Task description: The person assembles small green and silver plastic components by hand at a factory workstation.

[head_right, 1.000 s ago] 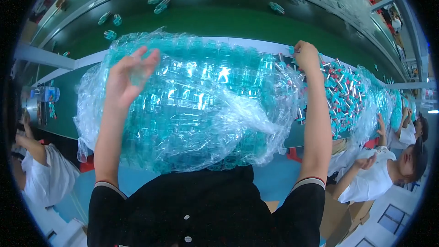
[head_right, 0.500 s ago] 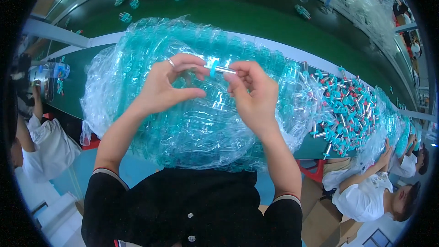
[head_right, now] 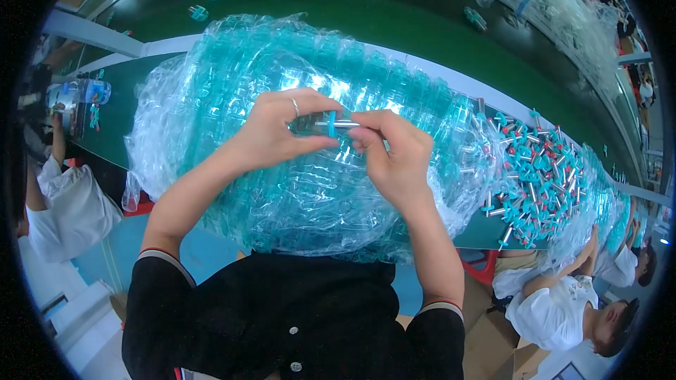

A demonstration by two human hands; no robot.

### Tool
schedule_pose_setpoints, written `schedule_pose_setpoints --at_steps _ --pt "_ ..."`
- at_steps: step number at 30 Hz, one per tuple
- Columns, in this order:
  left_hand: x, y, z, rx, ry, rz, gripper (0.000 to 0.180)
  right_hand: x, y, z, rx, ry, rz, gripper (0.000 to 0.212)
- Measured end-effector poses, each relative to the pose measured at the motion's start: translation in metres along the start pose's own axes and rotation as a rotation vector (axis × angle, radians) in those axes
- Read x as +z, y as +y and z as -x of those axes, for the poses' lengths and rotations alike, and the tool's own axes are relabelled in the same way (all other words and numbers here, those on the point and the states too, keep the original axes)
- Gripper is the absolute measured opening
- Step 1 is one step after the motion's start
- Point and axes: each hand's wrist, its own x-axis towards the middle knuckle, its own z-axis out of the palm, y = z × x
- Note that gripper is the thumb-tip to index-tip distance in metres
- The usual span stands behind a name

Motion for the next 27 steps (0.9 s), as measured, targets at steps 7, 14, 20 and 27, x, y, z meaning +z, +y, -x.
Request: schedule_pose_setpoints --at_steps 7,14,20,27 --pt "0.011 -0.006 0.000 0.143 0.081 -0.006 0.043 0.009 -0.003 0.005 -0.162 0.069 0.188 0.018" --pt "0.014 -0.005 0.001 0.129 0.094 0.026 0.044 0.013 -0.005 0.006 -0.203 0.080 0.157 0.021" --pt "0.014 -0.004 0.002 0.121 0.078 0.050 0.042 0.011 -0.001 0.008 -0.248 0.046 0.176 0.013" --pt "0.013 -0.001 0.004 0.151 0.061 0.051 0.042 0.014 -0.005 0.008 -0.322 0.070 0.222 0.025"
